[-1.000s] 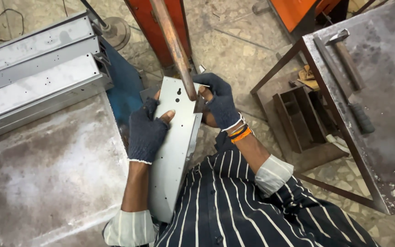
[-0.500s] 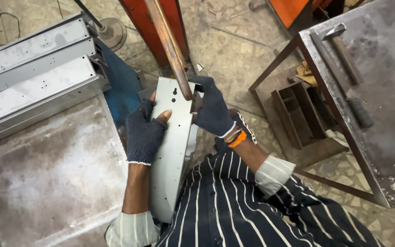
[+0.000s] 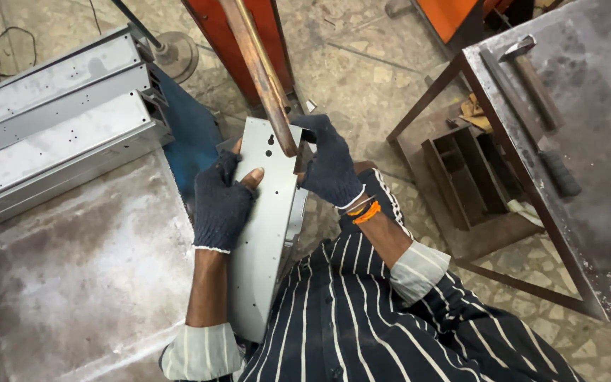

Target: Assembling and finishing metal frames using a spot welder, hammer, and file.

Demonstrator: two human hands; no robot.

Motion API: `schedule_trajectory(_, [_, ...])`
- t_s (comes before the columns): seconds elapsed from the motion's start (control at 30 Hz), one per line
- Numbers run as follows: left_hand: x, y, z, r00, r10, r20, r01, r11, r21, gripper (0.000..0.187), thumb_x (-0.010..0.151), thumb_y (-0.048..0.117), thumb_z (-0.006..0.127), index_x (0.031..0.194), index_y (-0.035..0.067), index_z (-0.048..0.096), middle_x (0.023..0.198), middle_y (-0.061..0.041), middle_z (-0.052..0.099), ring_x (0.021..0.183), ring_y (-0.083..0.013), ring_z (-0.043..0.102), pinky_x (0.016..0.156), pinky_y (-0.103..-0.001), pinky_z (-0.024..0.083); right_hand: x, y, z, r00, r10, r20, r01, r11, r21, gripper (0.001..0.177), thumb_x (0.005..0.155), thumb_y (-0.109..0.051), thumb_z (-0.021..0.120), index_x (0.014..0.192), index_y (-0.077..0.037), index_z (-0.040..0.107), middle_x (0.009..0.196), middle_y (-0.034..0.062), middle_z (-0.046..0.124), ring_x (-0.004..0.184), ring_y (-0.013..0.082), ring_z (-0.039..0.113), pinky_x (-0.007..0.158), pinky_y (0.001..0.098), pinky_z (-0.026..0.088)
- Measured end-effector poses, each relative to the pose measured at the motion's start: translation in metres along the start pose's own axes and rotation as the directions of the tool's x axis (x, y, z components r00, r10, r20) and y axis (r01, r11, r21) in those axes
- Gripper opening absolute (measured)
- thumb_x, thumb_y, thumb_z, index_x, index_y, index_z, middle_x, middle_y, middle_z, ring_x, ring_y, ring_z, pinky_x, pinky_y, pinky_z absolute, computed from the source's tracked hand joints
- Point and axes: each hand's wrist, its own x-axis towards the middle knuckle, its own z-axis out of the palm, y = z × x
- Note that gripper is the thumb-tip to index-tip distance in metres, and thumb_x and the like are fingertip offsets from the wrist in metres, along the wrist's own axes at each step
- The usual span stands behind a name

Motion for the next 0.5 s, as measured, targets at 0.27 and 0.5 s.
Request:
schedule_trajectory(0.27, [0.001,-0.013,0.001,0.999,0.041,-0.001,-0.041,0.999,-0.028,0.058,0.084,0.009,0.075,0.139,0.000,0.061,0.115,-0.013,0.077,0.101,-0.0125,0.066,0.092,-0.029,0.052,-0.001,-0.005,-0.004,1.000,0.003,0.023,-0.004,1.000,0.024,0.073,0.072,-0.026,0.096,0.129,-0.008,0.054,0.117,0.0120,0.067,0.111,0.0247,0.071,0.098,0.0373,0.058])
schedule_trajectory(0.5, [0.001,-0.001,0.003,0.994,-0.108,0.006,0.108,0.994,-0.008,0.059,0.084,0.011,0.075,0.141,0.005,0.063,0.096,-0.009,0.076,0.076,-0.0116,0.059,0.071,-0.030,0.052,-0.007,-0.007,-0.008,0.897,0.424,0.123,-0.428,0.904,0.007,0.048,0.090,-0.014,0.073,0.136,-0.014,0.060,0.103,0.0082,0.069,0.091,0.0215,0.072,0.083,0.0343,0.061])
